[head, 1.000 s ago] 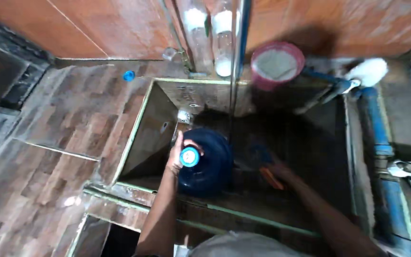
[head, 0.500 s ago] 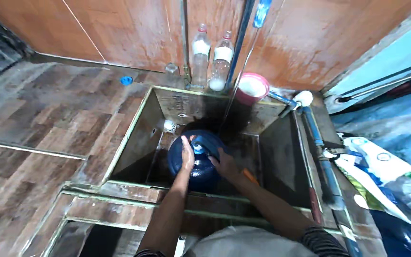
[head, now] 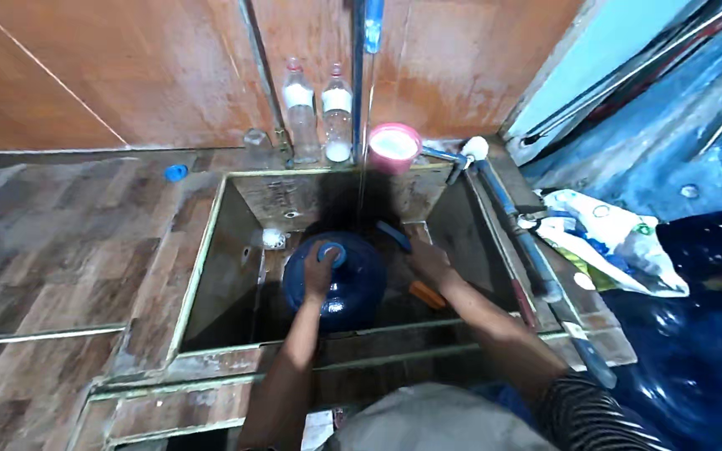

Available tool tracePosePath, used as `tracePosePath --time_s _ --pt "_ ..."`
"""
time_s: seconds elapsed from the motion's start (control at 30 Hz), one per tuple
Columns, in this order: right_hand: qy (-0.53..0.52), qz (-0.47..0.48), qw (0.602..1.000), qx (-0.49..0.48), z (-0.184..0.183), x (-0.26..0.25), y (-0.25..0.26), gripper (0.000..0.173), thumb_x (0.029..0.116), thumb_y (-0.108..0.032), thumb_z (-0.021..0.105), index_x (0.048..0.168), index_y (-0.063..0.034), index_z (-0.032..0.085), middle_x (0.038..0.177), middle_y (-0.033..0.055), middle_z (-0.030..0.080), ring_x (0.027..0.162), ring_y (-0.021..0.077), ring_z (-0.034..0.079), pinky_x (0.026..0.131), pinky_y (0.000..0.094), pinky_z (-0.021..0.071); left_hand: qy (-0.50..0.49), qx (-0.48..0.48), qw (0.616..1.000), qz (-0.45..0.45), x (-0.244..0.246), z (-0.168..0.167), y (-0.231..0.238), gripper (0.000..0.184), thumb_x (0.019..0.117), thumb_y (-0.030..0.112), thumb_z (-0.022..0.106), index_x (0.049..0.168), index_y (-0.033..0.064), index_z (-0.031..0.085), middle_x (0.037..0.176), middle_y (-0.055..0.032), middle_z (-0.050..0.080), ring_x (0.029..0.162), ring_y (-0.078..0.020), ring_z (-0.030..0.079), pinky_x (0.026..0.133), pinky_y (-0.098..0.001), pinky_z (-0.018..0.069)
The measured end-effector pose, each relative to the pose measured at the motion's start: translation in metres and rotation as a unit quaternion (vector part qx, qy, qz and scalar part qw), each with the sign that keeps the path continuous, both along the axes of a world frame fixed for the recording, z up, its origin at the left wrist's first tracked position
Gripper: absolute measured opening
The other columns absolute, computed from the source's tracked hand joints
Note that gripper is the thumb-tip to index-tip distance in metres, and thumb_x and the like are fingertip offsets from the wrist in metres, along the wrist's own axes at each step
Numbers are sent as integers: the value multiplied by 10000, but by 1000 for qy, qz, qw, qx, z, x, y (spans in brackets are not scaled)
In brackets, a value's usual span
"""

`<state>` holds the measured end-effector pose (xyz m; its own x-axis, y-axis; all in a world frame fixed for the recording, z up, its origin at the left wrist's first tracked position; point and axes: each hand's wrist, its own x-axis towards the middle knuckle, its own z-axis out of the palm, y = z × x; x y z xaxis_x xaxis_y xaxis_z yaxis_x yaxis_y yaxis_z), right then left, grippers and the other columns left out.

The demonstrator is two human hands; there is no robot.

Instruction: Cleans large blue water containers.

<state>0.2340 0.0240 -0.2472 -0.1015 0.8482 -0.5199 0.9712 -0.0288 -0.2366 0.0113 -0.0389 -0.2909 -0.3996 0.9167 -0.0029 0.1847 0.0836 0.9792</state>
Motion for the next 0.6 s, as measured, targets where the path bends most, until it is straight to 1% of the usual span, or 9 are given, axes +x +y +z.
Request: tracePosePath --time_s 0.07,0.1,0.17,0.23,0.3,0.37,0.43,0.53,0.6 --pt "-29 -22 998 -55 -34 16 -13 612 1047 -256 559 1583 -56 342 1472 300 511 1338 494 519 1074 666 421 106 70 992 1 14 8 -3 396 986 153 546 1309 -71 593 1343 -270 592 1276 -347 556 1083 -481 435" --pt "-21 -18 997 -68 -41 20 -22 586 1043 -231 576 1556 -19 388 1508 302 473 1371 493 484 1094 658 400 132 116 984 -18 28 16 -6 427 982 143 519 1331 -98 565 1392 -286 565 1318 -368 532 1105 -482 423" --pt "40 33 998 -41 -46 33 -43 471 1040 -179 572 1476 -12 513 1539 262 452 1396 453 468 1130 609 399 71 148 983 -80 66 32 -19 407 992 92 518 1340 -118 545 1312 -238 632 1196 -252 623 1013 -381 502" --pt "116 63 991 -8 -39 47 -63 373 1069 -176 510 1399 -26 596 1470 232 542 1369 401 519 1146 556 402 -113 106 977 -143 102 35 -37 344 1007 39 464 1298 -139 511 1090 -154 685 977 -147 679 883 -310 570" --pt "224 14 973 51 -21 61 -89 308 1064 -139 521 1277 22 673 1334 236 643 1277 360 601 1126 500 430 -258 13 954 -153 123 33 -58 372 1091 121 306 1296 -126 493 972 -120 676 846 -150 690 811 -325 599" --pt "306 -29 938 159 -4 62 -116 246 1012 -84 560 1137 65 710 1176 238 690 1111 318 668 1019 440 507 -384 -93 914 -93 133 34 -74 548 1139 316 136 1229 -55 529 870 -84 688 768 -165 703 750 -334 606" --pt "344 -28 912 224 10 48 -138 245 1001 -133 593 1097 51 722 1133 214 700 1026 270 689 936 391 551 -460 -140 876 -40 135 38 -82 611 1132 400 114 1125 -2 574 805 -56 690 714 -152 696 677 -313 599" --pt "334 -6 900 280 16 21 -158 253 988 -136 607 1098 61 722 1160 240 697 1069 330 698 932 435 568 -516 -138 844 -47 132 49 -82 578 1130 371 122 1043 49 595 786 -14 670 715 -102 674 657 -256 572" --pt "326 -15 902 284 20 18 -162 255 984 -137 618 1109 61 719 1214 249 686 1119 339 689 957 430 561 -535 -131 831 -70 129 54 -79 551 1132 352 140 1027 61 596 824 -30 701 753 -117 699 682 -265 585"
